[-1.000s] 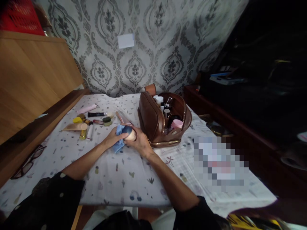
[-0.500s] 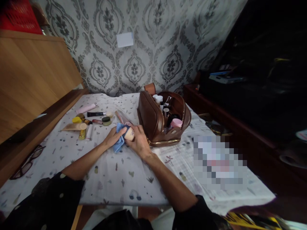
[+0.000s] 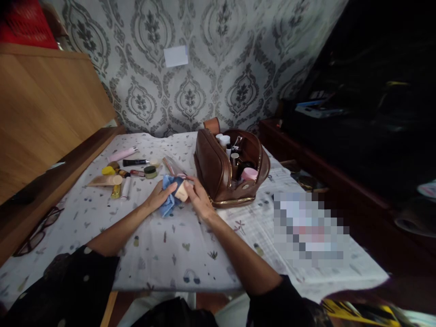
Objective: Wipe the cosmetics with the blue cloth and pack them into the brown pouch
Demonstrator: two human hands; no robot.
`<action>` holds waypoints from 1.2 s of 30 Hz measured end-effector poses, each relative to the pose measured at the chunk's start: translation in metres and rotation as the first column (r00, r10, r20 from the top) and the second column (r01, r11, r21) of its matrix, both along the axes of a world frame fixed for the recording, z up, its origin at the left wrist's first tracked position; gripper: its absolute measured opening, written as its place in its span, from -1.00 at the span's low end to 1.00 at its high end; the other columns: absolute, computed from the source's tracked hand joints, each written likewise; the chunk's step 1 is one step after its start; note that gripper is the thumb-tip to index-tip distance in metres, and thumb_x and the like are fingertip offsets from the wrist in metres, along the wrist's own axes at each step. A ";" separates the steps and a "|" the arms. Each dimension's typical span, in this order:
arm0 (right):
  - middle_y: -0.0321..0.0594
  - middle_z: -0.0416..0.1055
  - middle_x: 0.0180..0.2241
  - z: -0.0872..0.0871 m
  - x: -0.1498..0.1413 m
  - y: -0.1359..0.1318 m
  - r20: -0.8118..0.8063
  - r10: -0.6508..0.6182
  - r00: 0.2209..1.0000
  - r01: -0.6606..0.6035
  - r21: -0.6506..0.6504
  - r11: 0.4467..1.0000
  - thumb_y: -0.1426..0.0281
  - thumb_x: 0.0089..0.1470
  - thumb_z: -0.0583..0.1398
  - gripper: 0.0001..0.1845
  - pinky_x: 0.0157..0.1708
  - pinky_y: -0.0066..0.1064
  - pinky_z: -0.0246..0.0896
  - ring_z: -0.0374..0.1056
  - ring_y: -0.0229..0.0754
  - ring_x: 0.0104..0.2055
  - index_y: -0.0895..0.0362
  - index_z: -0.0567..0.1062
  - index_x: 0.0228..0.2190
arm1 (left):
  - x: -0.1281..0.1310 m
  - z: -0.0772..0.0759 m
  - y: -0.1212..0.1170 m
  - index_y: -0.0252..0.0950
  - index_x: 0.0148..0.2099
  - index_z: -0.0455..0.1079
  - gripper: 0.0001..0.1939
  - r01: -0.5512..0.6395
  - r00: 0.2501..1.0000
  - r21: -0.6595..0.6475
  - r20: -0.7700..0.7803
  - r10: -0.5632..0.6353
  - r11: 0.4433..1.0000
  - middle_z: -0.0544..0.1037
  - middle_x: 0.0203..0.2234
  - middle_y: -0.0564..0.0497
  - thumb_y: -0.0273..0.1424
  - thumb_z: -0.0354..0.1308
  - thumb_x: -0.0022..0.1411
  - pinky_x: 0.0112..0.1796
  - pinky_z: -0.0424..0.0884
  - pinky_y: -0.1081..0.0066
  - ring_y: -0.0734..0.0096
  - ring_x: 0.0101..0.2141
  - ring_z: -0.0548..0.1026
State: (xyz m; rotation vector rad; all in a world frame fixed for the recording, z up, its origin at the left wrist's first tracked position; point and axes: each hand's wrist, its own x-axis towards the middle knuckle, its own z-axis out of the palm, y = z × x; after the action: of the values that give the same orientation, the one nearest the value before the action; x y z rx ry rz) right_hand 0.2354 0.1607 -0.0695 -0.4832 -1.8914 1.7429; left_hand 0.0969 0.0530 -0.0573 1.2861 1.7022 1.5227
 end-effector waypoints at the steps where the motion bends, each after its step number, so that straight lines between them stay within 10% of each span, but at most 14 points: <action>1: -0.28 0.38 -0.39 -0.001 -0.002 0.000 -0.025 0.029 0.999 -0.032 -0.107 0.994 -0.16 0.10 0.12 -0.33 -0.47 -0.41 0.23 0.30 -0.23 -0.44 0.09 0.39 0.00 | 0.000 0.000 0.000 -0.37 -0.06 0.47 -0.31 0.011 1.000 0.008 0.009 -0.011 1.000 0.61 -0.24 -0.10 0.18 0.13 0.14 -0.17 0.46 0.33 0.19 -0.20 0.55; 7: -0.25 0.41 -0.36 0.001 -0.006 -0.002 -0.066 0.119 0.991 -0.135 -0.382 0.914 -0.15 0.06 0.17 -0.34 -0.52 -0.47 0.21 0.33 -0.26 -0.43 0.10 0.40 -0.02 | 0.000 -0.002 0.002 -0.38 -0.06 0.45 -0.34 0.015 0.997 0.037 0.073 -0.018 0.999 0.60 -0.29 -0.09 0.15 0.16 0.13 -0.26 0.46 0.38 0.28 -0.30 0.54; 15: -0.19 0.44 -0.19 -0.001 -0.001 -0.003 -0.018 0.042 0.999 -0.042 0.026 0.999 0.07 -0.06 0.37 -0.33 -0.31 -0.39 0.32 0.36 -0.20 -0.24 0.10 0.36 0.01 | 0.001 0.002 0.000 -0.34 -0.23 0.49 -0.45 -0.095 0.995 0.009 -0.036 0.095 0.995 0.59 -0.39 -0.04 0.09 0.06 0.25 -0.27 0.45 0.42 0.31 -0.32 0.54; 26: -0.24 0.44 -0.58 0.009 -0.001 -0.002 0.067 0.321 0.945 -0.263 -0.433 0.863 -0.19 0.04 0.15 -0.38 -0.72 -0.50 0.03 0.34 -0.26 -0.67 0.16 0.40 -0.36 | 0.008 0.005 -0.006 -0.34 -0.01 0.41 -0.53 -0.022 0.961 0.188 -0.268 0.072 0.982 0.55 -0.14 -0.13 -0.05 0.03 0.31 -0.03 0.36 0.31 0.25 -0.11 0.50; 36: -0.30 0.46 -0.48 0.010 0.002 -0.008 -0.062 0.422 0.905 -0.399 -0.471 0.787 -0.09 -0.22 0.40 -0.33 -0.59 -0.52 0.17 0.38 -0.31 -0.56 0.19 0.44 -0.29 | 0.013 0.032 -0.014 -0.27 -0.36 0.41 -0.47 -0.092 0.981 0.049 -0.169 0.099 0.995 0.42 -0.52 0.06 0.09 -0.02 0.29 -0.36 0.34 0.42 0.42 -0.47 0.38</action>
State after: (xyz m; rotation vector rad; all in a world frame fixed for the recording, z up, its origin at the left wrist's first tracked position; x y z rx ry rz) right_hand 0.2369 0.1525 -0.0593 -0.2903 -1.6715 2.5347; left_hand 0.1094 0.0387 -0.0251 1.4097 1.8738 1.5465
